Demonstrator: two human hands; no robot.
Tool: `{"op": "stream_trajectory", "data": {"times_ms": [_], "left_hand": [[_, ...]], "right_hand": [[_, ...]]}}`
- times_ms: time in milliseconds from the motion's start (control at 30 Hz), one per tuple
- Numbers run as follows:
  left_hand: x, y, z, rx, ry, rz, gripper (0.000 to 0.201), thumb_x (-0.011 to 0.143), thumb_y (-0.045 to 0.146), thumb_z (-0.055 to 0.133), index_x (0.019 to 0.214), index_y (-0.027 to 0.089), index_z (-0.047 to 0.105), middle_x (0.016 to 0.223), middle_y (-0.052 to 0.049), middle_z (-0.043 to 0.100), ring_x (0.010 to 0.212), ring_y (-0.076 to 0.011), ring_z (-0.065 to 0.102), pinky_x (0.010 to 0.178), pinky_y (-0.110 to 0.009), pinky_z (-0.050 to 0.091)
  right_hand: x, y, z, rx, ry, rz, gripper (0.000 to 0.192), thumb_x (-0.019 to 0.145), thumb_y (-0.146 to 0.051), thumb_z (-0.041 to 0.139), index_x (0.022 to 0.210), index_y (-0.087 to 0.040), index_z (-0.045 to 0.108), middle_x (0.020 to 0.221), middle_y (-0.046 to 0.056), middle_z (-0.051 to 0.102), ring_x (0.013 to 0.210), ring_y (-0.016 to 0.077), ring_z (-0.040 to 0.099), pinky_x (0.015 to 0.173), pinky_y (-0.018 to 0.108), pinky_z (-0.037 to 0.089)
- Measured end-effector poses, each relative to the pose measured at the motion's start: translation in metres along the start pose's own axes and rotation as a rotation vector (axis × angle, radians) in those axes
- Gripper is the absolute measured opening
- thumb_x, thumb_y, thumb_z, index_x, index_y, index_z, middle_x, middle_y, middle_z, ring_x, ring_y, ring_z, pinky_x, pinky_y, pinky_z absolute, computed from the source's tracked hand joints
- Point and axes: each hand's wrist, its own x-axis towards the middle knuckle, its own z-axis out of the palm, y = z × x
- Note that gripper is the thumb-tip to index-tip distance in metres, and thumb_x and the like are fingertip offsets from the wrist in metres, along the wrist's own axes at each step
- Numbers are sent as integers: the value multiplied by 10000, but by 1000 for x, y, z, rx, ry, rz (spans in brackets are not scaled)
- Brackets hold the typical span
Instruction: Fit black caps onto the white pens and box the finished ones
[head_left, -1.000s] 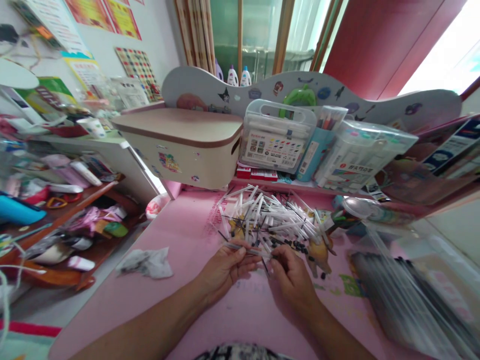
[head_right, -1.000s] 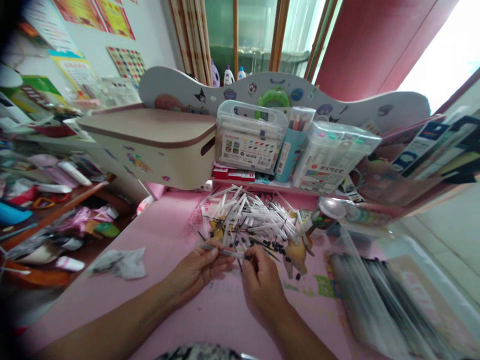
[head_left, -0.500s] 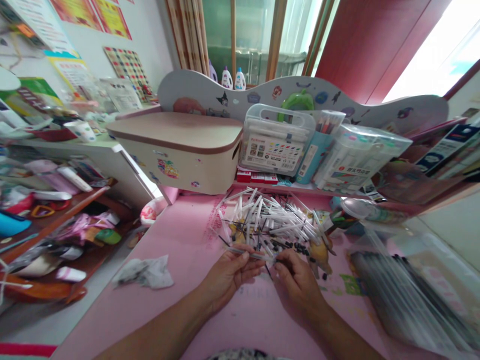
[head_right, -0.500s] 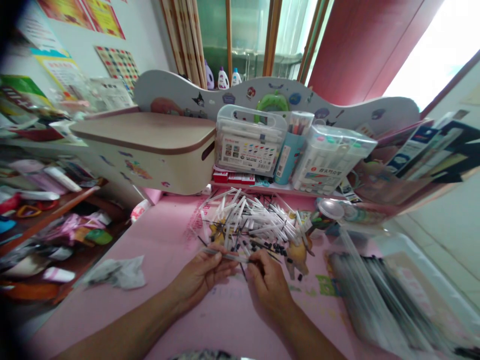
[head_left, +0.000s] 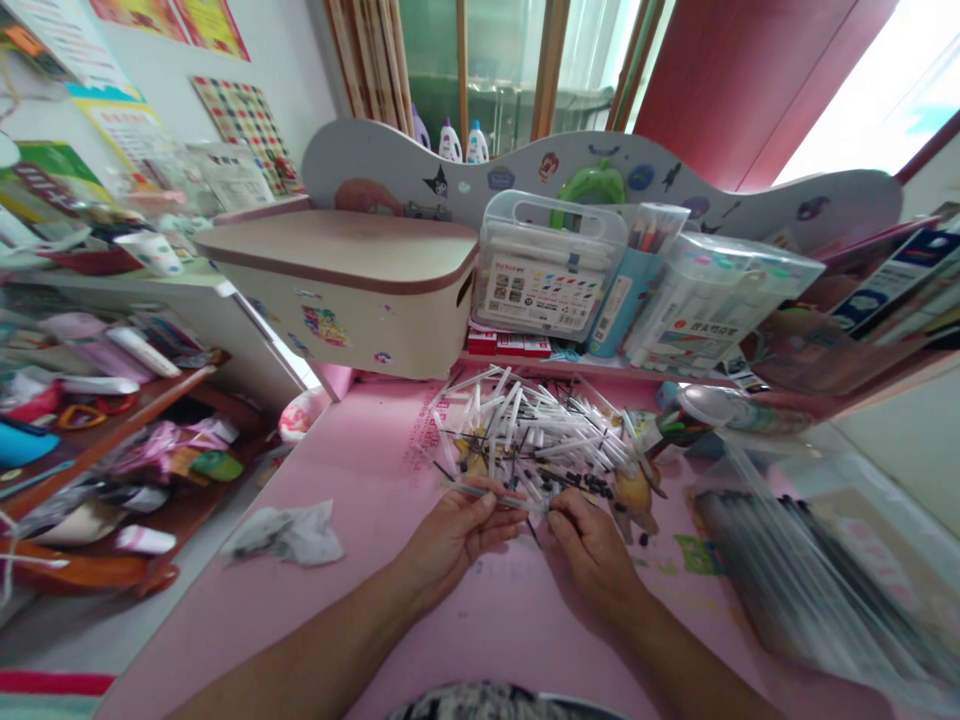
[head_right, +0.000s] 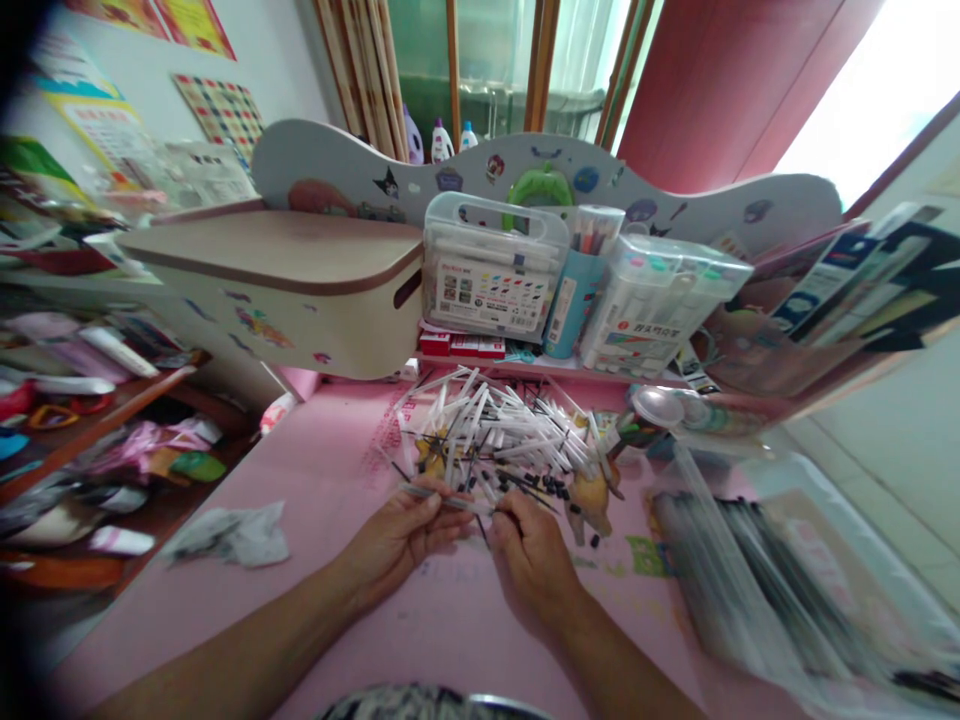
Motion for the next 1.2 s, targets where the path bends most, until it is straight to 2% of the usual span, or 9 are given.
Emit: {"op": "stream_trajectory", "data": {"times_ms": [167, 367, 500, 700, 967, 1067, 1200], "left_hand": [[0, 0, -1, 14, -9, -7, 218, 798, 240, 779, 890, 148, 604, 1017, -147, 776, 871, -232, 765, 761, -283, 608], [-1, 0, -1, 4, -3, -9, 201, 813, 224, 761, 912, 153, 600, 1030, -146, 774, 887, -224, 761, 772, -291, 605], [0, -2, -3, 0, -26, 8, 240, 797, 252, 781, 911, 149, 597, 1036, -147, 772, 888, -227, 760, 787, -303, 604], [0, 0, -3, -27, -56, -9, 320, 724, 289, 846, 886, 141, 613, 985, -125, 781, 843, -219, 764, 736, -271, 609], [-2, 2, -4, -32, -73, -1, 285, 743, 258, 830, 878, 134, 611, 1006, -135, 775, 847, -219, 763, 725, -263, 612], [-1, 5, -6, -71, -50, 12, 221, 794, 214, 780, 902, 137, 603, 1006, -139, 773, 843, -216, 763, 715, -265, 613], [-1, 14, -9, -117, 60, 12, 45, 897, 157, 637, 928, 137, 611, 884, -97, 773, 714, -168, 754, 628, -242, 608]], "right_hand": [[0, 6, 4, -10, -43, 27, 311, 981, -311, 438, 687, -210, 429, 645, -28, 449, 611, 133, 428, 592, 265, 294], [-1, 0, 1, -9, 6, -11, 201, 954, -291, 464, 776, -203, 492, 699, -26, 479, 664, 136, 447, 624, 256, 323], [-2, -2, 1, -34, 0, 8, 203, 947, -281, 462, 761, -201, 488, 695, -26, 484, 666, 135, 444, 625, 253, 324], [-4, 2, 2, 21, -45, 36, 301, 976, -335, 421, 706, -205, 456, 660, -28, 469, 639, 130, 439, 603, 252, 316], [-2, -1, 3, 40, -93, 45, 372, 988, -370, 386, 661, -202, 441, 624, -28, 457, 617, 126, 435, 598, 258, 306], [2, -4, 4, 73, -39, 57, 348, 985, -363, 388, 691, -200, 480, 643, -23, 480, 631, 129, 460, 605, 255, 323], [6, -8, -3, 31, 120, 72, 162, 925, -310, 474, 863, -196, 571, 712, -9, 558, 647, 144, 495, 603, 259, 341]]}}
